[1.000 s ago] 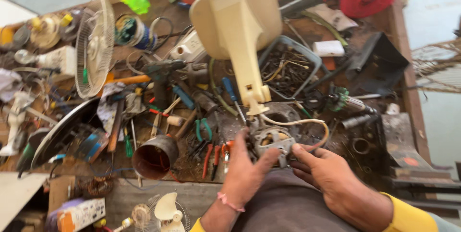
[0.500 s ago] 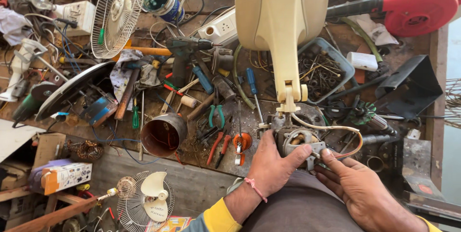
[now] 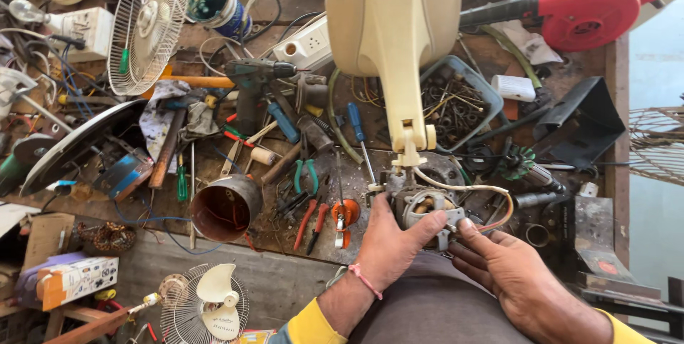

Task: The person disassembles a small electric motor, inspects the internal components, and uses a power drill to remove screws. They then reassemble the motor and use pliers to adjust the wiring.

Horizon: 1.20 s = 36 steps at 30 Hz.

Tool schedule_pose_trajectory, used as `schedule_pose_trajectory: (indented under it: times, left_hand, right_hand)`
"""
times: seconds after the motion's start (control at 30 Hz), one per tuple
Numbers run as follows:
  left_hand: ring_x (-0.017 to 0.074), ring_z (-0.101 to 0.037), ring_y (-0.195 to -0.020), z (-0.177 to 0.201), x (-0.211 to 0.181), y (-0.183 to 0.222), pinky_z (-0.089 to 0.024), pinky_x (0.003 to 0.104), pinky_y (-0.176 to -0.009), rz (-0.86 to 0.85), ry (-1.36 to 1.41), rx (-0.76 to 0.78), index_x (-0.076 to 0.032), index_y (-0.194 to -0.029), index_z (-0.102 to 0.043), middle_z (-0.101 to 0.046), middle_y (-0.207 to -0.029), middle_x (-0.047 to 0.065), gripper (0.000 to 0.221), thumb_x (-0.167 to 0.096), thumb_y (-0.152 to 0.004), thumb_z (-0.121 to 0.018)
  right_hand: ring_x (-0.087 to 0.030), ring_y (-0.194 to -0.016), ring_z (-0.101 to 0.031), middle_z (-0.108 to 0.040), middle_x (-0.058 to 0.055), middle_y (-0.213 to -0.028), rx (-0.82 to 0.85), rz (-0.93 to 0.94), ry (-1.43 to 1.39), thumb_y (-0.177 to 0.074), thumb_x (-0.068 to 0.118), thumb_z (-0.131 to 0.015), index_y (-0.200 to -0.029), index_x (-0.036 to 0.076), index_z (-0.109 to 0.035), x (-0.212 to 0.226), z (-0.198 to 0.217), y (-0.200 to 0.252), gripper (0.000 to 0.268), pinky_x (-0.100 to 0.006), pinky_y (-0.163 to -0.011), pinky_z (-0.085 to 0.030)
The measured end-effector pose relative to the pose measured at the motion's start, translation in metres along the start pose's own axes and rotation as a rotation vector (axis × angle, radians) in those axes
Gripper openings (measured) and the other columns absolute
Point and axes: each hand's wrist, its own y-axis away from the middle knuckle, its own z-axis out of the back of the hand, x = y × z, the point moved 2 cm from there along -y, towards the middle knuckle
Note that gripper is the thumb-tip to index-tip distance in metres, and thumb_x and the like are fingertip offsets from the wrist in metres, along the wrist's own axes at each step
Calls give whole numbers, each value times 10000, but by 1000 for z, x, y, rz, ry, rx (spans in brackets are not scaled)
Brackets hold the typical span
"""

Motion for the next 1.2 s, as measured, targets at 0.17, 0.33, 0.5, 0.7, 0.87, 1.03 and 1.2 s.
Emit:
schedule_pose_trajectory:
  times: [0.17,0.33,0.5,0.7,0.87,1.03,1.2]
  left_hand:
    - [199,-658,-1110,-2,0,-1,-546,329,-966,-30,-34,8,50,-1303,-526,-650,-1230,145,750,-394,-784,-836]
    - [190,-653,-1114,-1,-2,-1,-547,325,-963,-38,-68,11,55,-1314,-503,-643,-1229,143,763,-380,-788,-845]
    - [188,-656,-1105,0,-3,0,-551,329,-960,-50,-5,49,57,-1324,-500,-660,-1219,143,760,-394,-802,-819]
    - [183,-638,-1131,-1,0,-2,-547,321,-968,-59,-25,43,59,-1320,-484,-643,-1237,149,776,-413,-808,-826]
    - [187,-655,-1116,-1,2,-2,-568,320,-946,-27,-7,44,68,-1314,-489,-655,-1228,163,796,-427,-792,-829]
    - [196,-623,-1169,-2,14,-2,-545,336,-987,-40,77,70,69,-1382,-445,-617,-1282,154,916,-491,-768,-829]
    - [208,-570,-1292,24,32,-11,-448,324,-1106,-22,242,315,39,-1529,-329,-586,-1400,150,1135,-601,-741,-835]
  right_hand:
    - [-211,-986,-685,-729,-93,-1064,26,35,-39,-933,255,-675,-1149,13,-694,-2,-1,-4,325,-374,-928,-584]
    - [-193,-957,-692,-734,-94,-1035,47,19,-37,-937,260,-681,-1118,10,-702,-6,1,-8,310,-356,-920,-585]
    - [-183,-947,-684,-736,-70,-1040,66,23,-47,-927,256,-676,-1127,39,-714,-6,0,-9,297,-349,-910,-577]
    - [-188,-945,-693,-744,-80,-1030,81,28,-25,-929,261,-676,-1125,35,-709,-4,-2,-8,300,-350,-909,-588]
    - [-187,-931,-684,-735,-77,-1021,95,63,-28,-929,251,-688,-1120,28,-707,-3,-3,-7,294,-360,-901,-591]
    - [-192,-951,-684,-724,-61,-1049,74,56,-59,-935,245,-680,-1143,38,-690,-1,-3,-3,293,-363,-899,-586]
    - [-205,-1030,-683,-713,-61,-1139,44,10,-67,-949,301,-643,-1218,84,-649,1,-5,8,345,-371,-939,-550]
